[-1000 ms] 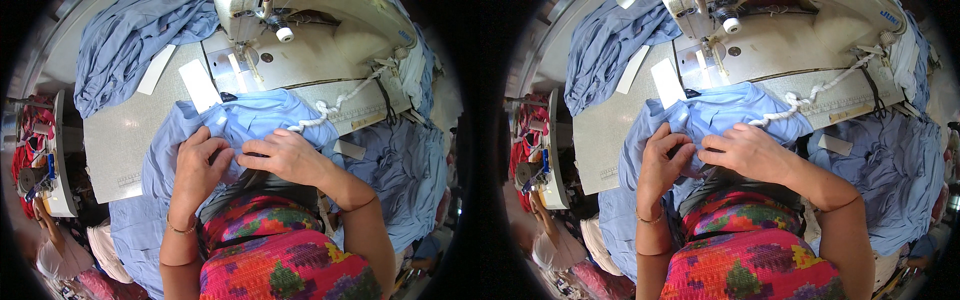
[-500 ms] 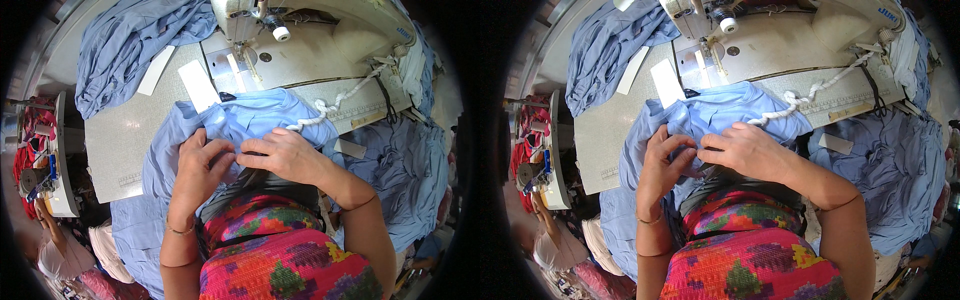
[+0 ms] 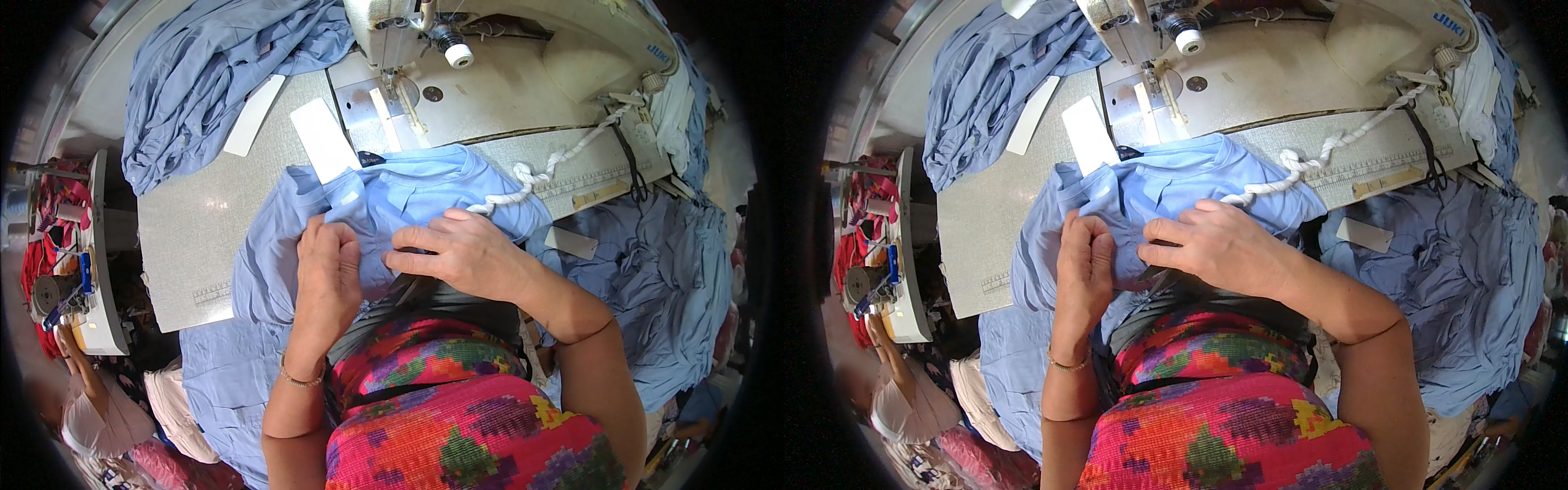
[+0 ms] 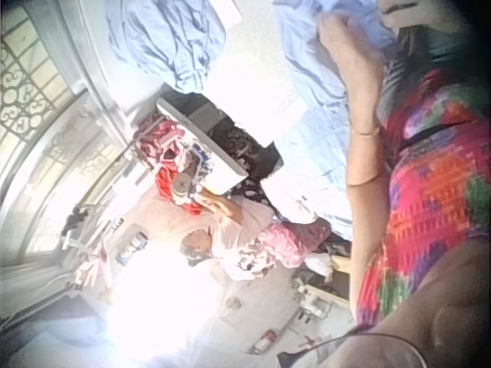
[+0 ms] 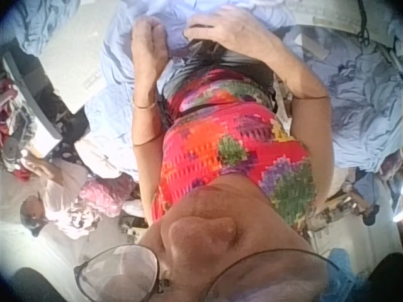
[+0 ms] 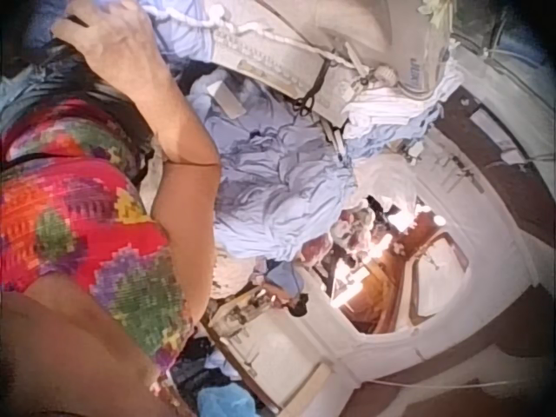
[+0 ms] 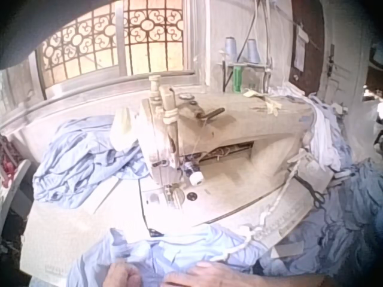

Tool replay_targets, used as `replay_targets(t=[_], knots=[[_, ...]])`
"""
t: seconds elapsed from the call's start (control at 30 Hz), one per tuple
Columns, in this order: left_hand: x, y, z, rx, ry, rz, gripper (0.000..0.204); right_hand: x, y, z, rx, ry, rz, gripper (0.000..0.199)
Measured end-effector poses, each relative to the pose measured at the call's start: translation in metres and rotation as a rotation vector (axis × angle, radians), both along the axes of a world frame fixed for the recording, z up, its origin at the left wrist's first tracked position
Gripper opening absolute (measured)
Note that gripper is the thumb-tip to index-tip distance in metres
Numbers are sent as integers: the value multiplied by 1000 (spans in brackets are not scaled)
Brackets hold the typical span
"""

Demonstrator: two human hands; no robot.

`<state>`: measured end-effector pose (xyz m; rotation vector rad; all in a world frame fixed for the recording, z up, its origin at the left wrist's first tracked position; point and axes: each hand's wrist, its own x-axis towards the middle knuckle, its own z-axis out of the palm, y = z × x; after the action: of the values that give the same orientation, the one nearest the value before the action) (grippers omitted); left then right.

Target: The person picks up a light blue shirt, checks the tags and collar area, uses thread snips to remove excess threads, and sets the garment back onto the table.

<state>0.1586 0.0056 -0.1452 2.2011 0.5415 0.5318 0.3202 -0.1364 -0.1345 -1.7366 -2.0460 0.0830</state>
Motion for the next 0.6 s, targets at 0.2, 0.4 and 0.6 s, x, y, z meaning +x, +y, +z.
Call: replay_targets(t=[0.2, 0.4, 0.6], knots=[[-4, 16, -9, -181, -201, 165, 5, 0, 0, -3, 19, -2, -9, 28], [-7, 1, 8, 253, -206, 57, 9, 0, 0, -3, 17, -10, -9, 27], [-11, 0, 2, 457, 19, -45, 21, 0, -1, 2, -22, 11, 10, 24]])
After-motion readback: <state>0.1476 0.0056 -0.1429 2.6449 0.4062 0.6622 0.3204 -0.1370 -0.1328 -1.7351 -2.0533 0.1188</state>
